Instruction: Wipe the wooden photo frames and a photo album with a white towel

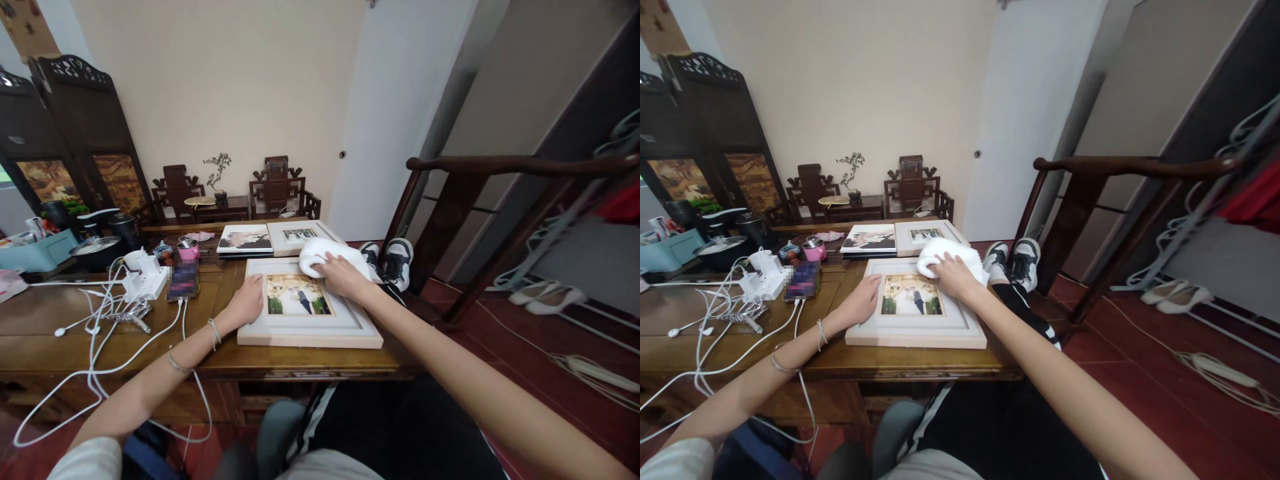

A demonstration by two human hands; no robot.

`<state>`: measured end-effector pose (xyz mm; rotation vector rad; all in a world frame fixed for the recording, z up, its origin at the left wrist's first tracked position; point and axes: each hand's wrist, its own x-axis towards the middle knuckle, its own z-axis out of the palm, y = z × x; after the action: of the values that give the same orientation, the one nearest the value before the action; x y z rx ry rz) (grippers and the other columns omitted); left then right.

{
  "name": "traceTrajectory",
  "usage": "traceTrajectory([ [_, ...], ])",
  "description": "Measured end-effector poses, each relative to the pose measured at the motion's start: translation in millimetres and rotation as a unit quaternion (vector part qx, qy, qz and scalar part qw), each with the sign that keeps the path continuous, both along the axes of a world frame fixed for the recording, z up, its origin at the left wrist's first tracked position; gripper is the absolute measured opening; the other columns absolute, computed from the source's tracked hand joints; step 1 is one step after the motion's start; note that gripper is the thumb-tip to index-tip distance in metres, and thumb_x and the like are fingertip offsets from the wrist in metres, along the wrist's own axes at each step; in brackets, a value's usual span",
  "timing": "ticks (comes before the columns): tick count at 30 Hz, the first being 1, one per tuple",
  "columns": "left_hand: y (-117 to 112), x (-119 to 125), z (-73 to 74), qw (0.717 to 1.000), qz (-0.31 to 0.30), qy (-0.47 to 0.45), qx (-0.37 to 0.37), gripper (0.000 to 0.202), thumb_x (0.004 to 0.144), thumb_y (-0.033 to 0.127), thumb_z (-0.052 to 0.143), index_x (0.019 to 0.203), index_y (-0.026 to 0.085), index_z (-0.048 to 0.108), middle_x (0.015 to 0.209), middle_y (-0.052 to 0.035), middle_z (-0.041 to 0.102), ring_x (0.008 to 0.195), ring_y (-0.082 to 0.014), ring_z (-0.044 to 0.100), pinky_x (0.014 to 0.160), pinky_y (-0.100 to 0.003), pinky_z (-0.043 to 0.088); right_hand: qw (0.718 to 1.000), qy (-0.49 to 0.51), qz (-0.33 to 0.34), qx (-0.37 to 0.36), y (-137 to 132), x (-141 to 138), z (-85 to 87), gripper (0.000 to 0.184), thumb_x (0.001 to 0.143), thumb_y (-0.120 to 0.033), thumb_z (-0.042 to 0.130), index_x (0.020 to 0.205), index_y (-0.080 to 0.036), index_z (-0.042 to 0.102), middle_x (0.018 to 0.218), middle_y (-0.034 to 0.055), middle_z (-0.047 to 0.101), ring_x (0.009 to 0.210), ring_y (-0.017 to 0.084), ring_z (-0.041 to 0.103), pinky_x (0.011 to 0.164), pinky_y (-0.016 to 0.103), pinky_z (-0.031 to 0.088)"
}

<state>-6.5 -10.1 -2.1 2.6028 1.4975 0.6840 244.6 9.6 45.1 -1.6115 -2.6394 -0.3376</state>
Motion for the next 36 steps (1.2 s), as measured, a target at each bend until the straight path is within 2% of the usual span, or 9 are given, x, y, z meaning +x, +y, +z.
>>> traceTrajectory([
  [5, -0.1, -0.5, -1.4, 1.0, 0.006, -0.006, 0.0, 0.041, 0.088, 0.009, 0.03, 0.125, 0.011, 0.049, 0.131, -0.0153, 0.051, 0.127, -0.0244, 0.044, 0.108, -0.04, 0.038, 1.0, -0.019, 0.015, 0.007, -1.4, -6.8, -1.1, 0.049, 0.076, -0.001, 0.042, 0.119, -0.011, 0.062, 0.122, 0.021, 0.059, 0.121, 0.034, 0.044, 0.096, 0.046, 0.031],
  [12, 0.1, 1.1, 0.0, 1.0, 0.016, 0.003, -0.018, 0.041, 0.088, 0.01, 0.032, 0.125, 0.013, 0.048, 0.136, -0.0145, 0.048, 0.13, -0.0245, 0.041, 0.11, -0.04, 0.036, 0.987, 0.004, 0.065, -0.148, -112.3, 13.1, 30.5, 0.054, 0.072, 0.002, 0.037, 0.113, -0.017, 0.066, 0.092, 0.0126, 0.067, 0.088, 0.024, 0.061, 0.077, 0.029, 0.04],
  [15, -0.7, 1.8, 1.2, 1.0, 0.004, 0.004, -0.013, 0.04, 0.089, 0.009, 0.032, 0.126, 0.012, 0.049, 0.138, -0.0157, 0.047, 0.132, -0.024, 0.04, 0.111, -0.038, 0.035, 0.981, 0.032, 0.069, -0.177, -133.3, 12.7, 33.7, 0.059, 0.073, -0.001, 0.037, 0.122, -0.022, 0.062, 0.094, 0.0106, 0.067, 0.092, 0.023, 0.062, 0.078, 0.028, 0.042],
  [18, 0.5, 1.8, 0.4, 1.0, 0.007, 0.006, -0.007, 0.038, 0.09, 0.009, 0.034, 0.123, 0.014, 0.052, 0.136, -0.0143, 0.049, 0.131, -0.0229, 0.042, 0.111, -0.036, 0.035, 0.988, 0.034, 0.057, -0.14, -112.0, 4.4, 20.5, 0.064, 0.072, -0.002, 0.039, 0.132, -0.018, 0.054, 0.11, 0.0143, 0.065, 0.113, 0.027, 0.054, 0.091, 0.033, 0.039],
  [21, 3.3, 1.3, -1.7, 1.0, 0.004, 0.01, 0.0, 0.033, 0.091, 0.012, 0.034, 0.117, 0.014, 0.055, 0.132, -0.0148, 0.052, 0.129, -0.0234, 0.044, 0.111, -0.038, 0.035, 0.997, 0.021, 0.036, -0.064, -61.1, -3.3, 3.1, 0.062, 0.074, -0.003, 0.04, 0.134, -0.012, 0.051, 0.123, 0.0176, 0.06, 0.13, 0.029, 0.04, 0.104, 0.041, 0.028],
  [25, 6.0, 0.3, -4.5, 1.0, 0.009, -0.002, -0.002, 0.034, 0.093, 0.016, 0.033, 0.12, 0.01, 0.053, 0.134, -0.0175, 0.05, 0.13, -0.0247, 0.043, 0.112, -0.04, 0.035, 0.999, 0.022, -0.008, 0.022, 3.3, -8.2, -7.8, 0.057, 0.077, -0.007, 0.042, 0.133, -0.014, 0.053, 0.139, 0.0167, 0.048, 0.133, 0.031, 0.034, 0.105, 0.049, 0.025],
  [28, 7.3, -0.4, -7.6, 1.0, 0.019, -0.007, -0.009, 0.038, 0.094, 0.018, 0.032, 0.127, 0.009, 0.048, 0.138, -0.0182, 0.047, 0.132, -0.0249, 0.04, 0.111, -0.042, 0.035, 1.0, 0.011, -0.001, 0.024, 17.0, -7.2, -9.2, 0.057, 0.075, -0.006, 0.042, 0.129, -0.017, 0.057, 0.147, 0.0119, 0.041, 0.135, 0.034, 0.029, 0.103, 0.057, 0.023],
  [31, 9.3, -0.8, -12.0, 0.999, 0.032, -0.017, -0.006, 0.04, 0.094, 0.019, 0.032, 0.13, 0.01, 0.045, 0.141, -0.0177, 0.045, 0.134, -0.0245, 0.039, 0.111, -0.043, 0.034, 0.998, -0.003, 0.058, -0.003, -8.6, -0.6, -7.5, 0.058, 0.071, -0.002, 0.041, 0.122, -0.017, 0.062, 0.143, 0.0124, 0.045, 0.134, 0.034, 0.03, 0.103, 0.06, 0.022],
  [36, 11.8, 0.1, -15.2, 0.999, 0.032, -0.022, -0.005, 0.039, 0.092, 0.016, 0.035, 0.128, 0.012, 0.049, 0.139, -0.0161, 0.047, 0.132, -0.0232, 0.041, 0.111, -0.042, 0.034, 0.988, 0.02, 0.118, -0.101, -98.8, 13.8, 10.6, 0.058, 0.068, 0.002, 0.039, 0.114, -0.017, 0.068, 0.116, 0.0153, 0.065, 0.131, 0.031, 0.04, 0.106, 0.052, 0.027],
])
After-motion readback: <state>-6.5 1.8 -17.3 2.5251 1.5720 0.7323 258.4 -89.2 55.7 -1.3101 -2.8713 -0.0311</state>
